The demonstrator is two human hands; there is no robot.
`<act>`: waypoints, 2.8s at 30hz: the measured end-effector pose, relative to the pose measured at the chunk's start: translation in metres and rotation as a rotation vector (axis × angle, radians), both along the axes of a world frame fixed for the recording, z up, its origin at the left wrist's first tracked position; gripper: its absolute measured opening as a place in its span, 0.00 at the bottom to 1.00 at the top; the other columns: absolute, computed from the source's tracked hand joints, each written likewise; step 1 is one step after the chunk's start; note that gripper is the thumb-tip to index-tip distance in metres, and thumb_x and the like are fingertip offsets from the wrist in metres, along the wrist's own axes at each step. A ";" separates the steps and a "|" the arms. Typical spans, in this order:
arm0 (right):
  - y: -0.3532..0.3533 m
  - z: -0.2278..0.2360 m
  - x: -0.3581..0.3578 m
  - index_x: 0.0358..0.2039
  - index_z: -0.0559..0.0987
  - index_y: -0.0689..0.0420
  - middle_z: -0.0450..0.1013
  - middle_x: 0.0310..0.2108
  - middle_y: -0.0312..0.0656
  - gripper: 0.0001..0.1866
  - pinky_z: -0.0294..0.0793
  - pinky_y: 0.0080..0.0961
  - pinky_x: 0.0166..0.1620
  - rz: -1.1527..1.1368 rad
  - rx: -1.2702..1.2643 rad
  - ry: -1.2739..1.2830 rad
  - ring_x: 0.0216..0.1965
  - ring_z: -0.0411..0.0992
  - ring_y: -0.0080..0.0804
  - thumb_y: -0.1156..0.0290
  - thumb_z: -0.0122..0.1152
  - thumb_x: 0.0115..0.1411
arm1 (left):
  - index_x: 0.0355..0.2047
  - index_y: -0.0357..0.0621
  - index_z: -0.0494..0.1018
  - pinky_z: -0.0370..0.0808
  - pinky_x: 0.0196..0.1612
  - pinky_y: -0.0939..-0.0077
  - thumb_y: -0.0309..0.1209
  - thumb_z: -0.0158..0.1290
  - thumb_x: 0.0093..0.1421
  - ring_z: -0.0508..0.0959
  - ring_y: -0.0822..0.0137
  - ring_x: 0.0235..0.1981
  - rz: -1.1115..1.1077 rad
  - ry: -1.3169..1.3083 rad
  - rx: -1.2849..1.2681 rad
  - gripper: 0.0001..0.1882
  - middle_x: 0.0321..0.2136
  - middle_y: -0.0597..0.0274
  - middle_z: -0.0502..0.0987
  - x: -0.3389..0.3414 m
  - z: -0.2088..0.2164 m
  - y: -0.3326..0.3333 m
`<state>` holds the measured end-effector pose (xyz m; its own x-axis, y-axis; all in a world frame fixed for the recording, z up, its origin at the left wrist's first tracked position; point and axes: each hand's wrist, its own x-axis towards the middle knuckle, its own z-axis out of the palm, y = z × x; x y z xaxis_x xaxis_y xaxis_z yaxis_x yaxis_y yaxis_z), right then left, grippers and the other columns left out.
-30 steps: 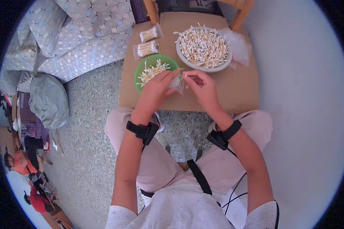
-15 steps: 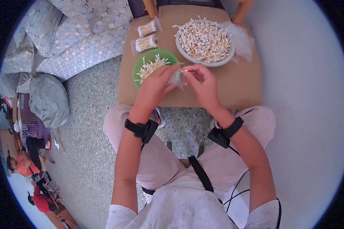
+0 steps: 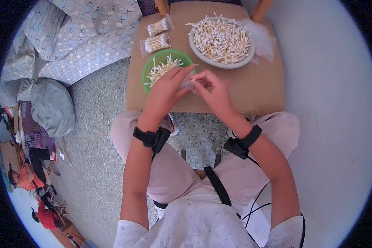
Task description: Packing cotton swabs into small plastic bags.
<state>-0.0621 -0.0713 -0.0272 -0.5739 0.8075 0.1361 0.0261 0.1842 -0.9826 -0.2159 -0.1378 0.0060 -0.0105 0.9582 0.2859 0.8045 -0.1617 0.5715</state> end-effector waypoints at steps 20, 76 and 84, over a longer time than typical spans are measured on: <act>0.013 0.017 0.009 0.44 0.78 0.53 0.69 0.44 0.45 0.17 0.67 0.37 0.46 0.132 0.645 -0.224 0.44 0.69 0.43 0.60 0.55 0.56 | 0.57 0.49 0.64 0.72 0.49 0.70 0.17 0.56 0.46 0.74 0.58 0.46 0.019 -0.039 -0.092 0.35 0.46 0.56 0.73 -0.005 0.000 0.000; 0.020 0.000 -0.004 0.52 0.66 0.60 0.69 0.45 0.41 0.23 0.75 0.23 0.44 0.136 -0.280 0.320 0.44 0.70 0.27 0.74 0.60 0.57 | 0.42 0.39 0.70 0.69 0.40 0.81 0.35 0.53 0.61 0.72 0.77 0.36 0.314 -0.916 0.045 0.14 0.34 0.66 0.74 0.019 0.013 0.011; 0.025 0.013 0.003 0.48 0.70 0.58 0.73 0.39 0.38 0.19 0.74 0.21 0.38 0.076 -0.365 0.226 0.37 0.71 0.22 0.68 0.61 0.57 | 0.46 0.37 0.72 0.69 0.44 0.81 0.34 0.49 0.64 0.73 0.76 0.40 0.329 -0.985 0.091 0.15 0.39 0.64 0.75 0.015 0.005 0.014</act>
<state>-0.0587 -0.0464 -0.0147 -0.6220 0.7828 -0.0213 -0.1977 -0.1833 -0.9630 -0.2009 -0.1238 0.0115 -0.5350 0.8411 0.0795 0.0002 -0.0940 0.9956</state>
